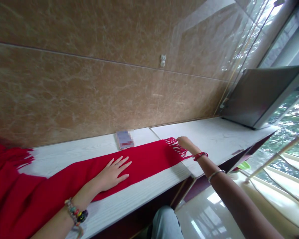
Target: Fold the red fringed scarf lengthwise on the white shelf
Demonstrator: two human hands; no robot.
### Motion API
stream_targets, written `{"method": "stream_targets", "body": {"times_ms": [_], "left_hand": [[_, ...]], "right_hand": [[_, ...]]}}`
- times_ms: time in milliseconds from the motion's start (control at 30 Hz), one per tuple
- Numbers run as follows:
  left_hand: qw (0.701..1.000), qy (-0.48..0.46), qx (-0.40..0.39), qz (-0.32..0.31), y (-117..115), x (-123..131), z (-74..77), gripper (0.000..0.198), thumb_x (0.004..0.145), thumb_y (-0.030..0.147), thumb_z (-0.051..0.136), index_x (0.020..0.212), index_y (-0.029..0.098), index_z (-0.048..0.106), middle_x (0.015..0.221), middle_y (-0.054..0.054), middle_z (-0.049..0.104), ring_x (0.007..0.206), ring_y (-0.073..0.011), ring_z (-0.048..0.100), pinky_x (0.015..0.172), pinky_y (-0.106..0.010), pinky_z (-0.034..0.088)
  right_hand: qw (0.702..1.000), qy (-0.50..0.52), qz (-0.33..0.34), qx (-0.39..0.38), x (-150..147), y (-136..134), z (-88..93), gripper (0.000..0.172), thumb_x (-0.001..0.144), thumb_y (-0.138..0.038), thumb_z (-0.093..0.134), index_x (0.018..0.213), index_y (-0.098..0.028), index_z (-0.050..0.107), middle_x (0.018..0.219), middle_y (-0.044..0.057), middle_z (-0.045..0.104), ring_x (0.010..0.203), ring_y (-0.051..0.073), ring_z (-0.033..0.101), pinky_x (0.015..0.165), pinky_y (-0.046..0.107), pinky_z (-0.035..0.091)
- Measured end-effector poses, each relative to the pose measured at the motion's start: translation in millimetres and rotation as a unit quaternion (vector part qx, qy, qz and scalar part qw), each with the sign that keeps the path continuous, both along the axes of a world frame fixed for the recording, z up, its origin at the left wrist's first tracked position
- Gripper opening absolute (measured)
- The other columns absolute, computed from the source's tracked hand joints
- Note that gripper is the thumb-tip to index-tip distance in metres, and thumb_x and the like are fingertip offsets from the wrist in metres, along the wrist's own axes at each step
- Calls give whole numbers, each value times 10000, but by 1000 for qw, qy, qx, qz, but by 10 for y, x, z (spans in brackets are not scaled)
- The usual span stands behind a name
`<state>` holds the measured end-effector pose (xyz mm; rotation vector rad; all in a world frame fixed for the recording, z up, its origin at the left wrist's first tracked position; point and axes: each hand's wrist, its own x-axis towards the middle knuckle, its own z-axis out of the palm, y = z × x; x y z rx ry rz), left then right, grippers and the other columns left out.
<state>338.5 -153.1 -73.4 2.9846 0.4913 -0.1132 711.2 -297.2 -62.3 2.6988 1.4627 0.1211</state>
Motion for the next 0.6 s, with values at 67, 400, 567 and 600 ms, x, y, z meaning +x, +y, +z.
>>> {"method": "stream_targets", "body": {"times_ms": [67, 400, 567, 600], "left_hand": [[1000, -4, -6, 0, 2, -2, -3, 535, 870, 526, 302, 1355, 306, 250, 1443, 1, 167, 1324, -223, 100, 1053, -453, 105], [1000, -19, 4, -10, -7, -15, -2, 523, 874, 527, 290, 1349, 311, 264, 1440, -2, 189, 1320, -221, 127, 1047, -452, 130], [993, -67, 66, 76, 70, -24, -2, 516, 886, 495, 287, 1340, 252, 315, 1433, -42, 222, 1310, -232, 170, 1043, -426, 159], [989, -64, 73, 110, 99, -38, -6, 526, 885, 489, 291, 1343, 231, 314, 1430, -59, 227, 1309, -243, 171, 1040, -427, 166]], "right_hand": [[1000, 18, 9, -12, -108, 99, -56, 285, 859, -316, 484, 1103, -172, 513, 1117, 73, 526, 926, 181, 544, 774, 380, 470], [999, 15, -28, 39, -81, -105, -14, 210, 853, -174, 454, 1009, -123, 584, 1011, 133, 589, 911, 198, 568, 769, 319, 447], [991, 11, 90, 95, -408, 170, 108, 314, 795, -76, 391, 999, -144, 620, 1011, 94, 634, 961, 170, 564, 821, 234, 396], [987, 19, 125, 103, -527, 292, 92, 321, 796, -86, 393, 1015, -158, 616, 1034, 74, 631, 974, 156, 557, 834, 218, 387]]}}
